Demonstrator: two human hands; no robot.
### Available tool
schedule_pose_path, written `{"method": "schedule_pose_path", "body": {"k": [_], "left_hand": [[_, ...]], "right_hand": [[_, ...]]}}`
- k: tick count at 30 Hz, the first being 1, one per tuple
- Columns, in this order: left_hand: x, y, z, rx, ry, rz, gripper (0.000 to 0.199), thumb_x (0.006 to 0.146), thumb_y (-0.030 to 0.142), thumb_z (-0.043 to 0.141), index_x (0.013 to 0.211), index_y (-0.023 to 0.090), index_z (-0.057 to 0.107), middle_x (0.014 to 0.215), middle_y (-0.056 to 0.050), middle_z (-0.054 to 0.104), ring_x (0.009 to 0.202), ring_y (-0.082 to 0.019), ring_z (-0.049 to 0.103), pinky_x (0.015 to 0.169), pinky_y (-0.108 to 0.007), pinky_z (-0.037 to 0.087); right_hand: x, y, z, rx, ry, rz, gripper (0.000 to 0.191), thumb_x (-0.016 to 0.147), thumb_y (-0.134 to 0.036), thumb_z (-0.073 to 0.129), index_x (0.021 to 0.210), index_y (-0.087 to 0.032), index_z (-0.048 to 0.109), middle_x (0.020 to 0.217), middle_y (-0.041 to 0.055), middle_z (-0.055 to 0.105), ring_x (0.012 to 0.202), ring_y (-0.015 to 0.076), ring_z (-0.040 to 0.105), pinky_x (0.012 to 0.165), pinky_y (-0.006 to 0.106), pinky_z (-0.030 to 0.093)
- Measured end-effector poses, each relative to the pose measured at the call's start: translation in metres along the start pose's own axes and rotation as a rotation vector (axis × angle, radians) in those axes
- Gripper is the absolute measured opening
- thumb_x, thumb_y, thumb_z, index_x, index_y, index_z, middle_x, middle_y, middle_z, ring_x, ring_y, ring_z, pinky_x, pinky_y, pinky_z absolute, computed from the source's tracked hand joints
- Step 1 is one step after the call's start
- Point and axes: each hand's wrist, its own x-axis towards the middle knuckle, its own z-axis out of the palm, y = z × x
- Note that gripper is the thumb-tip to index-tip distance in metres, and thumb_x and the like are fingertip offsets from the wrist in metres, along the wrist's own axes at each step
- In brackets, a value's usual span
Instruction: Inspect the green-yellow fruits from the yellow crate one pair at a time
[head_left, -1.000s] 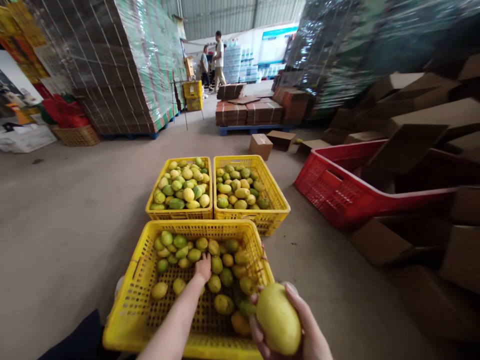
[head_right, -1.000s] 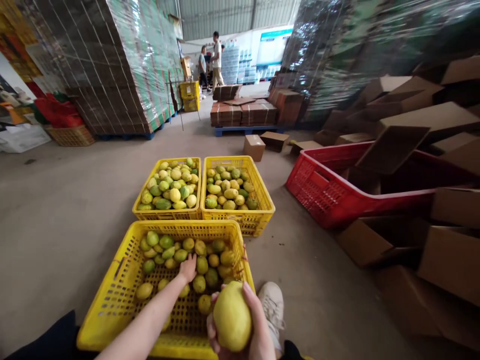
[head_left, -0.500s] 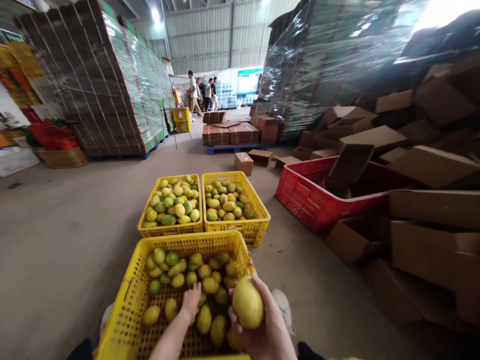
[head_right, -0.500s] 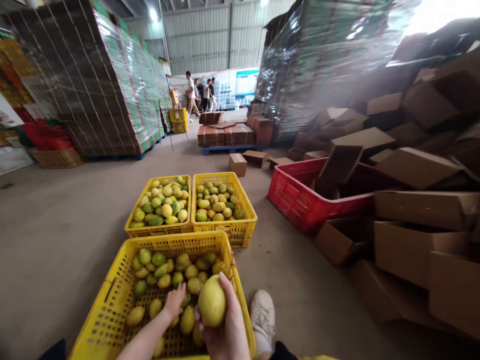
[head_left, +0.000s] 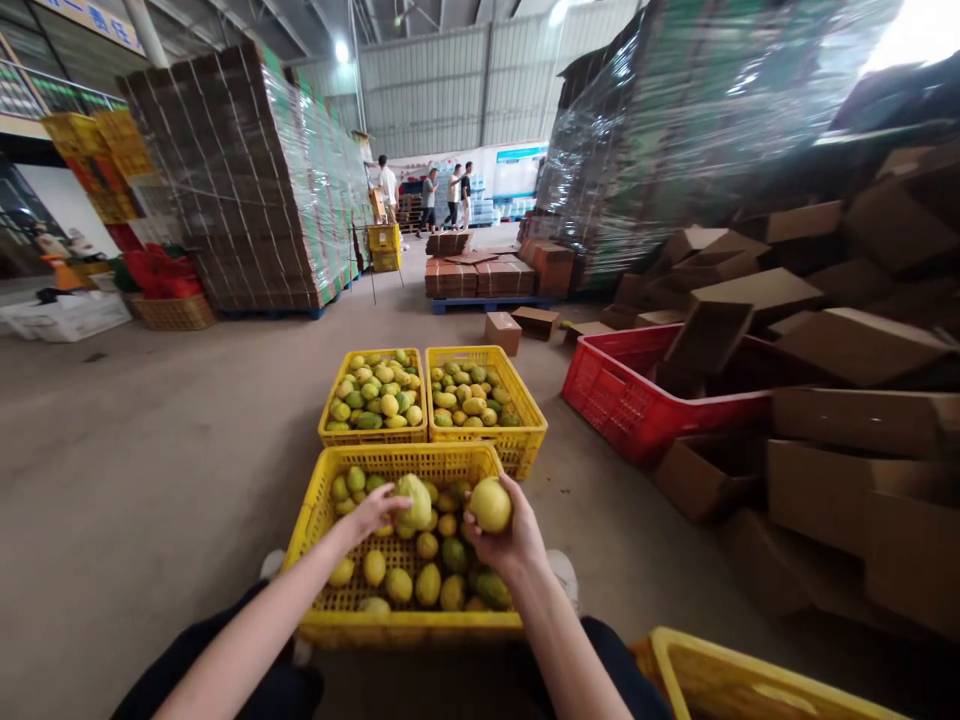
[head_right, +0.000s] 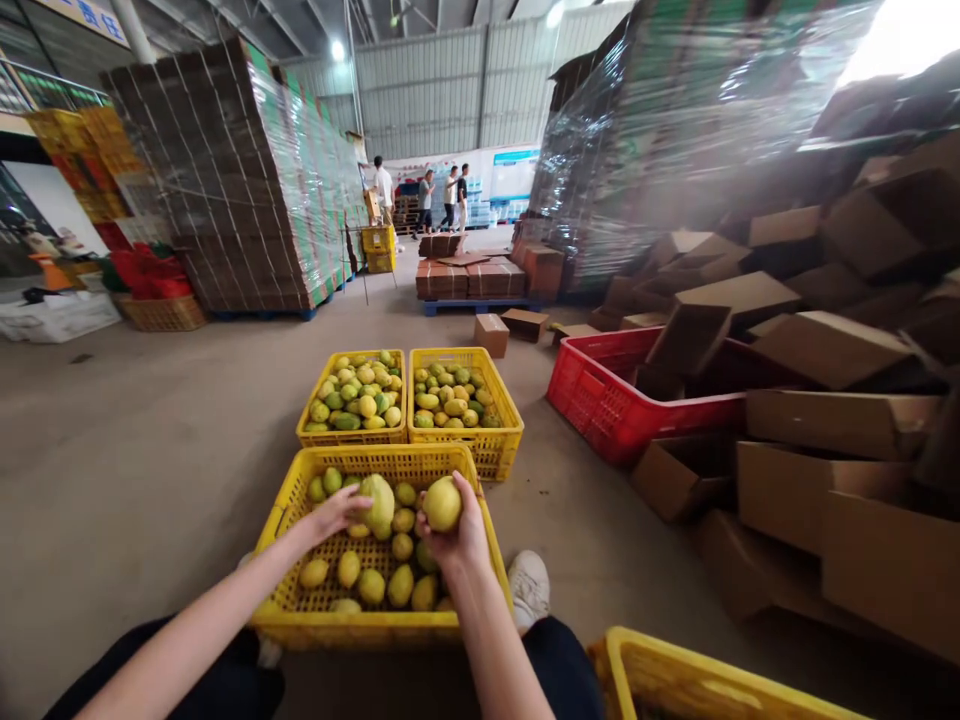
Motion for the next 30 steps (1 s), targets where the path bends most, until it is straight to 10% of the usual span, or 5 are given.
{"method": "schedule_pose_path", "body": {"k": [5,10,30], "left_hand": [[-0.057,0.061,-0.008,-0.557,-0.108,-0.002,0.033,0.082,0.039,0.044,0.102,0.016,0.059,0.102,-0.01,0.066,0.099,-0.021,0.064,0.089,-0.038,0.052],[-0.092,0.064,-0.005,-0.836,-0.05,-0.006,0.043,0.084,0.055,0.042,0.1,0.018,0.058,0.11,-0.01,0.064,0.107,-0.023,0.061,0.086,-0.039,0.054],[-0.103,0.085,-0.01,-0.776,0.073,0.11,0.037,0.078,0.053,0.043,0.088,0.02,0.058,0.093,-0.008,0.065,0.1,-0.026,0.062,0.079,-0.042,0.053]], "right_hand": [[0.007,0.017,0.003,-0.132,0.004,0.0,0.023,0.085,-0.04,0.052,0.073,-0.02,0.051,0.053,0.0027,0.062,0.036,0.013,0.051,0.031,0.019,0.035],[0.012,0.036,0.006,-0.208,-0.117,-0.025,0.023,0.08,-0.041,0.058,0.073,-0.021,0.051,0.053,0.0029,0.062,0.036,0.014,0.052,0.03,0.02,0.033],[0.025,0.07,0.002,-0.32,-0.142,-0.029,0.023,0.084,-0.036,0.055,0.074,-0.016,0.054,0.053,0.0035,0.061,0.035,0.0141,0.055,0.029,0.02,0.035]]}}
